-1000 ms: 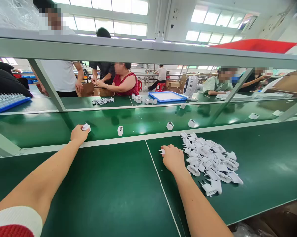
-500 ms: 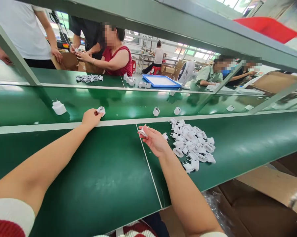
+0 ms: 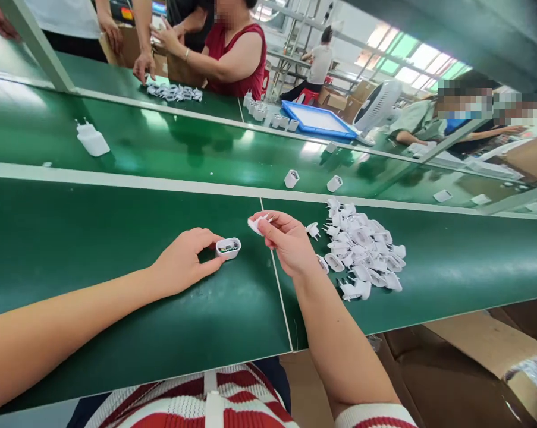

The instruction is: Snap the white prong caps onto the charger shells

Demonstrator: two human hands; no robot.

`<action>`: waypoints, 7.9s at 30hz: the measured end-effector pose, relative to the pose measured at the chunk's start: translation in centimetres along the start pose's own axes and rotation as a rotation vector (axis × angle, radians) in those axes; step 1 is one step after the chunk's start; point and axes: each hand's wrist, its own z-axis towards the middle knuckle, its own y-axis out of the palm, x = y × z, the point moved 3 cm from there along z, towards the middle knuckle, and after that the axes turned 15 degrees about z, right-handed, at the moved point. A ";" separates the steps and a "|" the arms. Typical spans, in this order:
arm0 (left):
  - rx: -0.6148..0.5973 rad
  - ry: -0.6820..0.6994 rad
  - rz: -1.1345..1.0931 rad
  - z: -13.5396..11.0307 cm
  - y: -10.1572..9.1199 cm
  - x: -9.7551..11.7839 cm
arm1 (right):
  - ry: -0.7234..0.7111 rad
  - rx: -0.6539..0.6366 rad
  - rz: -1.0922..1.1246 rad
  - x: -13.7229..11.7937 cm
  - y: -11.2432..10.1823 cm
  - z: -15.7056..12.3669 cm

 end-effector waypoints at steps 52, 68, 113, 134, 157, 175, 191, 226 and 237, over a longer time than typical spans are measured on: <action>-0.127 -0.068 -0.262 1.3 4.0 -3.8 | -0.553 -0.239 -1.083 1.6 3.9 -3.3; 0.064 0.005 -0.150 0.3 1.8 -1.0 | -0.654 -0.148 -1.337 2.6 5.1 -4.4; 0.044 -0.140 0.019 3.9 -1.6 -2.5 | 0.160 0.038 0.234 0.7 -0.9 0.4; 0.013 -0.028 -0.161 -0.3 1.4 -0.7 | -0.562 -0.341 -0.949 0.3 3.2 -3.4; -0.060 -0.009 0.128 0.5 1.1 -0.4 | -0.427 -0.369 -1.179 0.6 3.7 -3.4; -0.083 -0.094 0.062 1.5 1.8 -0.6 | -0.495 -0.397 -0.978 0.9 2.9 -1.2; -0.023 -0.018 -0.016 0.8 2.3 -0.4 | -0.527 -0.219 -1.549 1.0 4.9 -4.1; 0.685 -1.034 0.387 2.7 -15.6 -25.6 | -0.388 0.350 -1.761 2.2 -17.2 -4.1; 0.451 -0.653 0.269 6.3 -10.2 -22.1 | -0.390 0.157 -1.473 -0.1 -14.8 -3.7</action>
